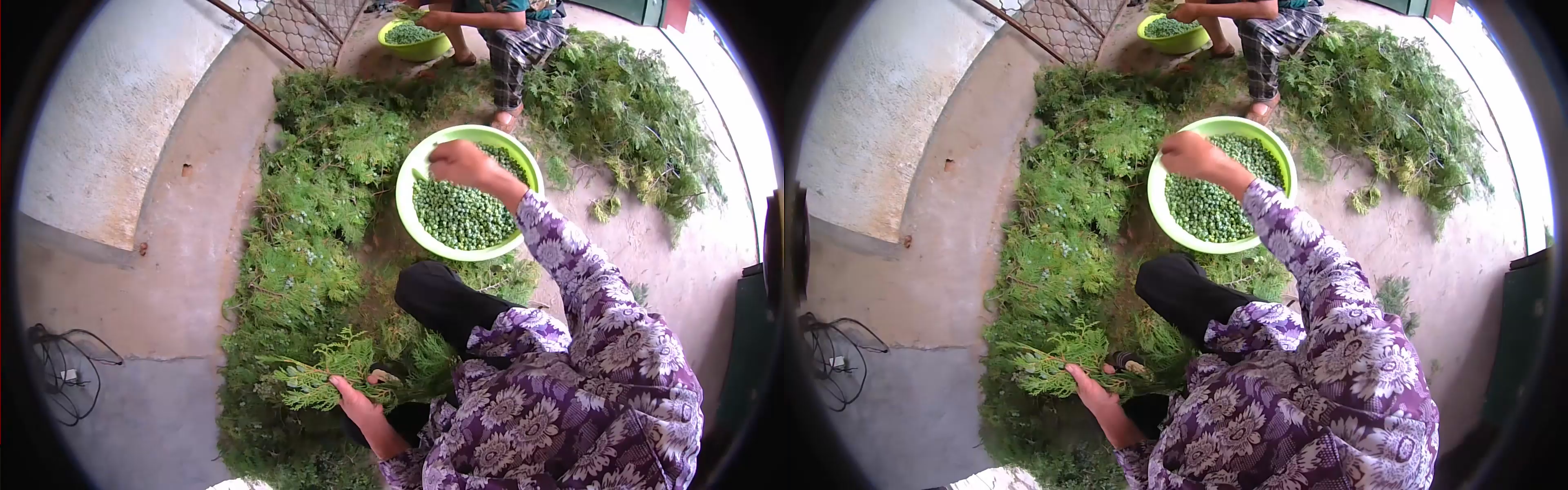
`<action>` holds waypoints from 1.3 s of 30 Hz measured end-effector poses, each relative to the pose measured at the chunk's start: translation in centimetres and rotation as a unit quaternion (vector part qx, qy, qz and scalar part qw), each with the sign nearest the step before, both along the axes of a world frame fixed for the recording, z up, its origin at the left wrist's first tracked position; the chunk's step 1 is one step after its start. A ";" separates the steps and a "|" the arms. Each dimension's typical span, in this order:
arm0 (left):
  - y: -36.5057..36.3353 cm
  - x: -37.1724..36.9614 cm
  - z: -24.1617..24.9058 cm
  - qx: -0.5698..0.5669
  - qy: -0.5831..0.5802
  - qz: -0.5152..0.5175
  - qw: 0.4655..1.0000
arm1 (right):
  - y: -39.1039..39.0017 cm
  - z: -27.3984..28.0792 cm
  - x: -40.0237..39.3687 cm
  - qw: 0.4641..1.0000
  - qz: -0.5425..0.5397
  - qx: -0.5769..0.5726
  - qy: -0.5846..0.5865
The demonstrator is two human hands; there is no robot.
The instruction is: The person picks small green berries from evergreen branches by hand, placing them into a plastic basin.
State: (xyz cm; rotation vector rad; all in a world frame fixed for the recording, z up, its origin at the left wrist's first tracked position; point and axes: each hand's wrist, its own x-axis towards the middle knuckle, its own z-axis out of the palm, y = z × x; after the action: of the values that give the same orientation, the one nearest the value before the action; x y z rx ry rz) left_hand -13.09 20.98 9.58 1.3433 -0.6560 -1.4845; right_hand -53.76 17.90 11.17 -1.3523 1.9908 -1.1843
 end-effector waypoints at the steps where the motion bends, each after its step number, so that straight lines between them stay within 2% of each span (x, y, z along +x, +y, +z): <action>1: 0.3 -0.1 0.6 -0.012 0.001 -0.011 1.000 | 0.6 3.4 2.8 0.994 0.068 -0.062 0.065; 2: 0.5 -0.2 1.1 -0.026 0.002 -0.020 0.999 | 1.9 8.3 5.9 0.982 0.153 -0.058 0.095; 3: 0.6 -0.5 1.5 -0.036 0.003 -0.016 0.999 | 2.4 10.2 8.4 0.944 0.252 -0.164 0.139; 4: 0.6 -0.8 1.9 -0.056 -0.010 0.005 0.998 | 3.8 12.7 11.1 0.881 0.329 -0.309 0.141; 5: 0.6 -1.4 1.9 -0.077 -0.026 0.029 0.996 | 6.0 15.8 12.7 0.833 0.435 -0.306 0.151; 6: 0.1 1.0 0.5 -0.310 -0.244 -0.127 0.910 | 6.5 16.8 14.8 0.702 0.515 -0.477 0.121; 7: 0.2 1.1 1.3 -0.312 -0.248 -0.116 0.910 | 9.8 21.3 15.8 0.714 0.573 -0.304 0.263; 9: 0.9 0.4 3.0 -0.113 -0.156 0.013 0.981 | 10.4 21.1 16.3 0.698 0.568 -0.347 0.266; 10: 2.2 -1.8 6.5 -0.167 -0.166 -0.009 0.972 | 10.7 20.8 16.5 0.689 0.553 -0.382 0.271; 11: 2.7 -2.3 6.3 -0.161 -0.165 0.000 0.973 | 10.9 20.4 16.7 0.682 0.537 -0.416 0.273; 13: 2.5 -2.4 6.2 -0.253 -0.026 0.012 0.967 | 11.3 19.8 17.0 0.655 0.496 -0.493 0.284; 14: 2.4 -2.2 6.4 -0.262 -0.037 0.014 0.964 | 11.5 19.5 17.2 0.639 0.478 -0.533 0.281; 18: 1.3 -1.4 6.9 -0.222 0.006 0.096 0.970 | 12.4 18.8 17.8 0.547 0.410 -0.691 0.236; 19: 0.4 -0.5 6.2 -0.189 -0.085 0.058 0.977 | 11.9 19.8 17.5 0.532 0.422 -0.700 0.222; 20: -0.2 0.3 5.7 -0.149 -0.170 0.019 0.974 | 10.9 21.5 16.4 0.618 0.540 -0.564 0.097; 21: -0.1 -0.2 6.7 -0.153 -0.167 0.038 0.973 | 10.2 22.5 15.4 0.672 0.629 -0.389 -0.019; 23: 0.9 -2.1 8.7 -0.276 -0.023 0.032 0.960 | 9.4 20.2 13.8 0.809 0.513 -0.280 -0.069; 25: 1.0 -2.1 8.5 -0.254 -0.014 0.030 0.967 | 9.4 18.2 13.8 0.879 0.380 -0.287 -0.011; 26: 1.0 -2.2 8.5 -0.294 -0.039 0.013 0.955 | 9.2 17.1 13.9 0.879 0.378 -0.290 -0.013; 27: 0.9 -2.4 8.5 -0.333 -0.064 -0.007 0.941 | 9.0 16.0 14.1 0.893 0.358 -0.265 -0.063; 28: 1.3 -2.7 8.7 -0.337 -0.060 -0.018 0.939 | 8.7 14.8 14.2 0.904 0.336 -0.238 -0.114; 29: 1.6 -3.0 8.9 -0.336 -0.063 -0.026 0.939 | 8.1 13.6 14.4 0.906 0.328 -0.239 -0.117; 31: 2.4 -3.4 9.2 -0.326 -0.075 -0.055 0.941 | 6.4 11.4 15.1 0.870 0.309 -0.177 -0.341; 32: 2.8 -3.9 9.6 -0.348 -0.082 -0.065 0.932 | 5.6 10.0 15.5 0.871 0.301 -0.180 -0.344; 35: 3.4 -4.0 9.5 -0.328 -0.086 -0.111 0.934 | 4.2 8.2 16.6 0.801 0.319 -0.137 -0.488; 37: 3.5 -4.1 9.5 -0.334 -0.097 -0.131 0.929 | 3.8 7.1 17.2 0.772 0.371 -0.086 -0.509; 39: 3.6 -4.0 9.2 -0.310 -0.102 -0.149 0.934 | 4.0 7.5 17.4 0.766 0.407 -0.069 -0.493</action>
State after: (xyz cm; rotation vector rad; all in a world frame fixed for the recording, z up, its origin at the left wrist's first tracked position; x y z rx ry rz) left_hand -17.10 24.63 18.75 0.9279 -1.3814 -1.2137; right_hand -36.32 21.94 18.64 -1.0675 0.4773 -1.1893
